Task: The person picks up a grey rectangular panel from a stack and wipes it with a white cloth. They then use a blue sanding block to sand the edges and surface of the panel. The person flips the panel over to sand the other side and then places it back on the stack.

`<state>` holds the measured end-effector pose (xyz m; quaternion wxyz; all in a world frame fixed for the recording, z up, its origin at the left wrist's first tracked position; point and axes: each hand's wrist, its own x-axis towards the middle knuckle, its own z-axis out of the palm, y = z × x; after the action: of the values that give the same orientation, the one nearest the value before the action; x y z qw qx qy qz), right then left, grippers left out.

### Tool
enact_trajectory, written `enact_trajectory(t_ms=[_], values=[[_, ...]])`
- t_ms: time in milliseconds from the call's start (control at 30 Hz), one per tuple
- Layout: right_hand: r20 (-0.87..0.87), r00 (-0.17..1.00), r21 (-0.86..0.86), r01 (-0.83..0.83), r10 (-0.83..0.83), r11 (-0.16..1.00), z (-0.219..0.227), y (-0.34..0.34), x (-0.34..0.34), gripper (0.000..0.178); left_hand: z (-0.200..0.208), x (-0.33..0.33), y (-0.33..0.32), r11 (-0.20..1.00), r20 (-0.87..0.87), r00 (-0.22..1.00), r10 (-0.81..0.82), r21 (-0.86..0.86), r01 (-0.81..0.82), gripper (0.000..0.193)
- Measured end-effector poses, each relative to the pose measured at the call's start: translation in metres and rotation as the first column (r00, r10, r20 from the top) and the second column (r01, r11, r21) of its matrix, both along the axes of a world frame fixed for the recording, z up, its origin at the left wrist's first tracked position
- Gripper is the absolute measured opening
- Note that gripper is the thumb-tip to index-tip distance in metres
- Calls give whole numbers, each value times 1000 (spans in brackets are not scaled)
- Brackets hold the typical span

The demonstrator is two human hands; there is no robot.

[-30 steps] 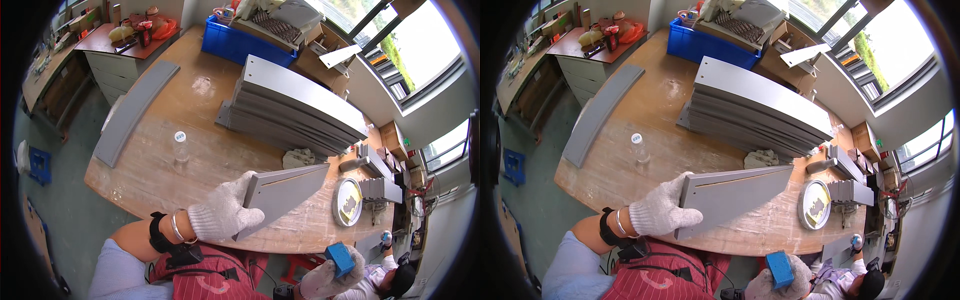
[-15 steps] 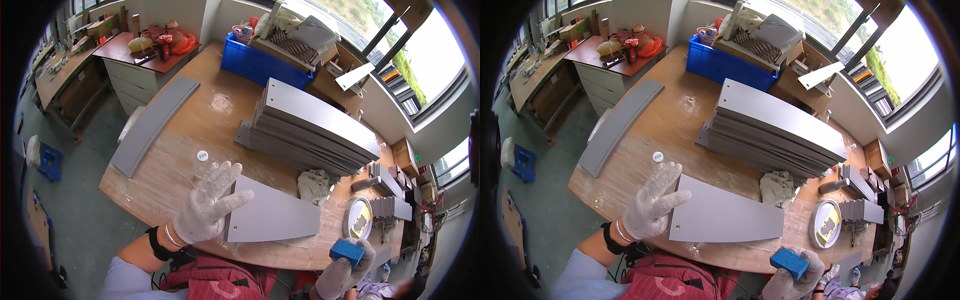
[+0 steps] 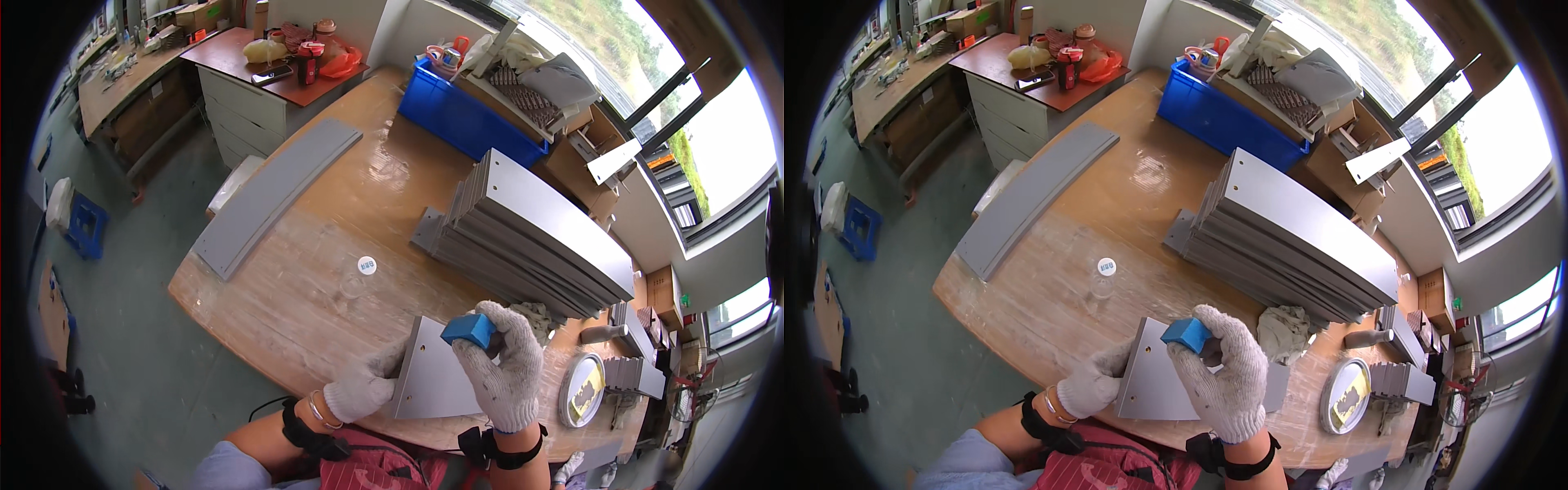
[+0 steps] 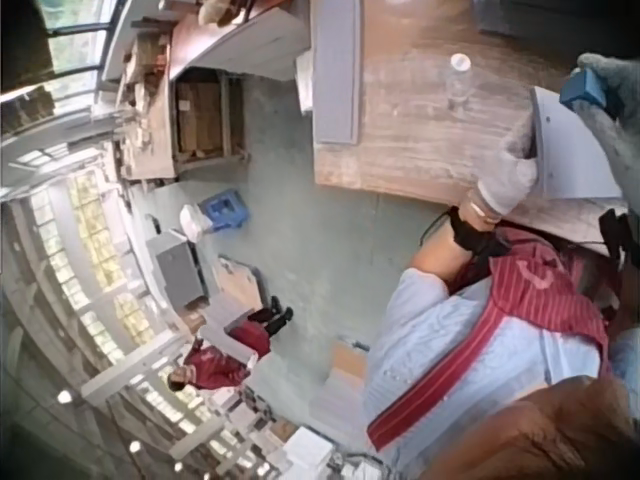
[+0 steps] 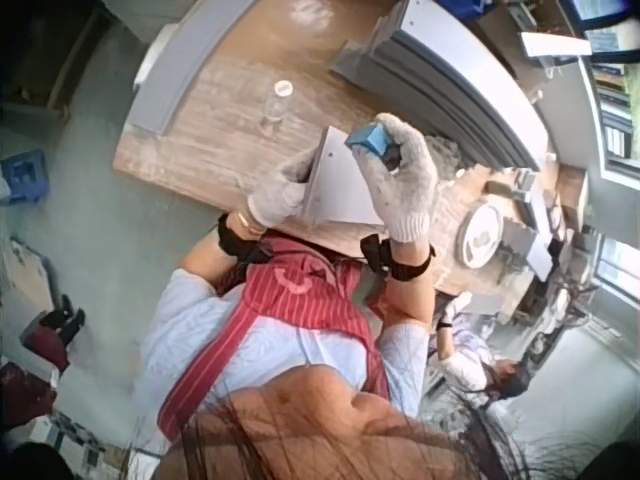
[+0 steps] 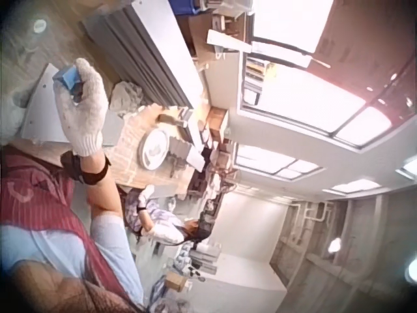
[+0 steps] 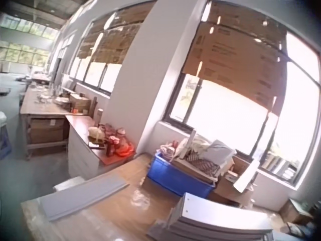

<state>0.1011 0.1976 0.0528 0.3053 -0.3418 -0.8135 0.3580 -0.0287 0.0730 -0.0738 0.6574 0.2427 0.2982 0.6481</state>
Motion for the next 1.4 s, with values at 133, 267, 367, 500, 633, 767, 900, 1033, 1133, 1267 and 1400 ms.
enact_trajectory(t_ms=[133, 267, 367, 500, 633, 767, 900, 1033, 1133, 1267, 1400], values=[[121, 991, 133, -75, 59, 988, -8, 13, -27, 45, 5, 1, -1, 1000, 7, 1000, 9, 0, -9, 73], [127, 989, 142, -98, 80, 985, -13, 10, -35, 44, 0, -1, 0, 999, -16, 1000, 19, 37, -18, 72], [157, 981, 119, -129, 110, 984, -12, -3, -27, 43, -7, -2, -1, 995, -16, 999, 39, 88, -38, 71], [235, 940, 134, -282, 246, 950, -6, -28, -4, 43, -6, -5, 3, 999, -35, 999, 15, 49, -13, 71], [233, 842, 145, -525, 487, 838, 0, -49, 15, 48, -1, -6, 8, 999, -26, 999, 31, -10, -31, 68], [148, 835, 103, -545, 529, 832, 9, -53, 24, 53, 1, -21, 6, 996, 87, 996, 7, -90, 1, 68], [125, 968, 46, -225, 218, 973, 14, -45, 54, 51, -8, -29, 16, 999, 618, 786, -27, -20, 49, 63], [-198, 961, -98, 178, -195, 979, -10, -30, 44, 47, 13, -21, 18, 970, -271, 962, 34, -225, -97, 62], [-213, 944, -154, 221, -250, 963, -18, -17, 24, 47, 26, -18, 12, 974, -250, 968, -4, -221, -53, 66], [-132, 986, -11, 102, -103, 995, -18, -19, -2, 45, 24, -8, 2, 987, -178, 984, -3, -161, -26, 63], [0, 999, 97, 33, -33, 995, -18, -25, -7, 46, 27, -6, -1, 989, -171, 985, 3, -144, -28, 58]])
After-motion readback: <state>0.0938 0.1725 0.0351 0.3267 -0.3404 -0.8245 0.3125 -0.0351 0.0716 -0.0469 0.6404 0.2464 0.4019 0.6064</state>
